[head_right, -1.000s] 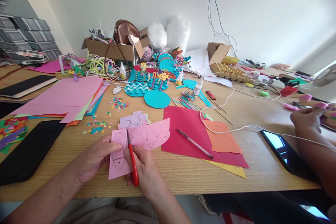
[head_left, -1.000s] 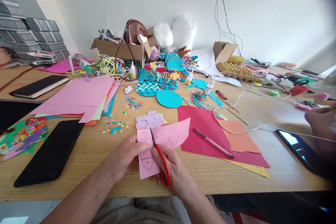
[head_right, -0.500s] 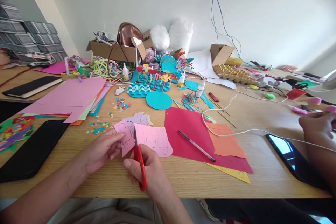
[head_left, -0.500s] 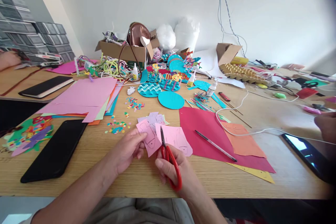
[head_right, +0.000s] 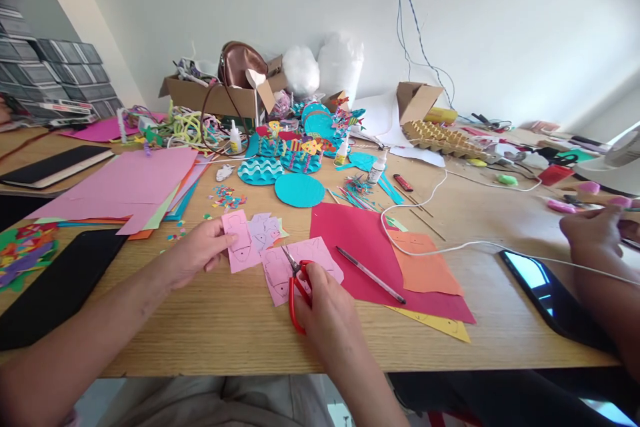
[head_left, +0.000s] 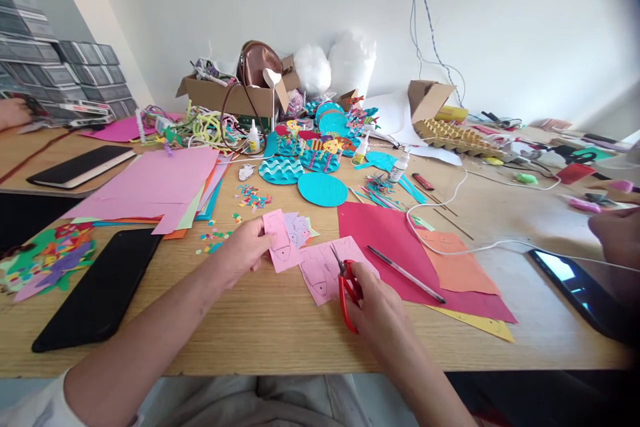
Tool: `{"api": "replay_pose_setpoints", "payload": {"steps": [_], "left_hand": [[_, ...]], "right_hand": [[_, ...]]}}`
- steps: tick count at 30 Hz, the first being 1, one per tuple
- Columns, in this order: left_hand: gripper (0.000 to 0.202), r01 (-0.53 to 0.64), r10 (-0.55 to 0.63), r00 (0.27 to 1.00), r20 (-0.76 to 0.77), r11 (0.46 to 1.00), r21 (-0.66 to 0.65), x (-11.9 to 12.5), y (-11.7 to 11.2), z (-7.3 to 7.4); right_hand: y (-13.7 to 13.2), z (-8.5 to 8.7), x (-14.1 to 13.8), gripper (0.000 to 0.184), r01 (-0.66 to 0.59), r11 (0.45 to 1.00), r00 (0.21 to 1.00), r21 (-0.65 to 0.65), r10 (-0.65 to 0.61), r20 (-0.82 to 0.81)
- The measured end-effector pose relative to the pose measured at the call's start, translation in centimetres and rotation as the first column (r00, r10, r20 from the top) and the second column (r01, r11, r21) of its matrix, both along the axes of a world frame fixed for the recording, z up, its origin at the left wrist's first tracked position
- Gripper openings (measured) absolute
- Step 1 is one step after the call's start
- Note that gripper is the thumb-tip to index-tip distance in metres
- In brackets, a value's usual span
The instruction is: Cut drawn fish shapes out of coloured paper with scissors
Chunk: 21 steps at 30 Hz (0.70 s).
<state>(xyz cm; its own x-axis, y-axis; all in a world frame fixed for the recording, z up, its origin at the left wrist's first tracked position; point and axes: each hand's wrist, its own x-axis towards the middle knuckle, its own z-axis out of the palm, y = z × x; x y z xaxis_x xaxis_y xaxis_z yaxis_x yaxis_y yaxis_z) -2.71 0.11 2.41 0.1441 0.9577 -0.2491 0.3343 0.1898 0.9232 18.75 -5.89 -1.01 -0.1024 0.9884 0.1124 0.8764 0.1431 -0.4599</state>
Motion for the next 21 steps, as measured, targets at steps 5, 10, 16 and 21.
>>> {"api": "replay_pose_setpoints", "payload": {"steps": [5, 10, 16, 21], "left_hand": [[0.031, 0.078, -0.006, 0.931, -0.365, 0.980, 0.183, -0.2, 2.6, -0.9], [0.049, 0.192, 0.071, 0.776, -0.627, 0.920, 0.342, -0.1, 2.8, -1.5], [0.029, 0.469, -0.068, 0.660, -0.748, 0.815, 0.341, 1.8, 1.0, -0.7], [0.028, 0.588, -0.169, 0.570, -0.804, 0.767, 0.256, 4.7, 1.0, -1.4]], "right_hand": [[1.4, 0.1, 0.7, 0.018, 0.033, 0.999, 0.999, -0.031, -0.032, 0.025], [2.0, 0.2, 1.5, 0.008, 0.067, 0.996, 0.996, -0.055, -0.064, 0.055], [2.5, 0.8, 2.1, 0.012, 0.113, 0.993, 0.992, -0.024, -0.112, 0.064], [2.1, 0.5, 1.6, 0.019, 0.088, 0.996, 0.995, -0.006, -0.087, 0.039]]}}
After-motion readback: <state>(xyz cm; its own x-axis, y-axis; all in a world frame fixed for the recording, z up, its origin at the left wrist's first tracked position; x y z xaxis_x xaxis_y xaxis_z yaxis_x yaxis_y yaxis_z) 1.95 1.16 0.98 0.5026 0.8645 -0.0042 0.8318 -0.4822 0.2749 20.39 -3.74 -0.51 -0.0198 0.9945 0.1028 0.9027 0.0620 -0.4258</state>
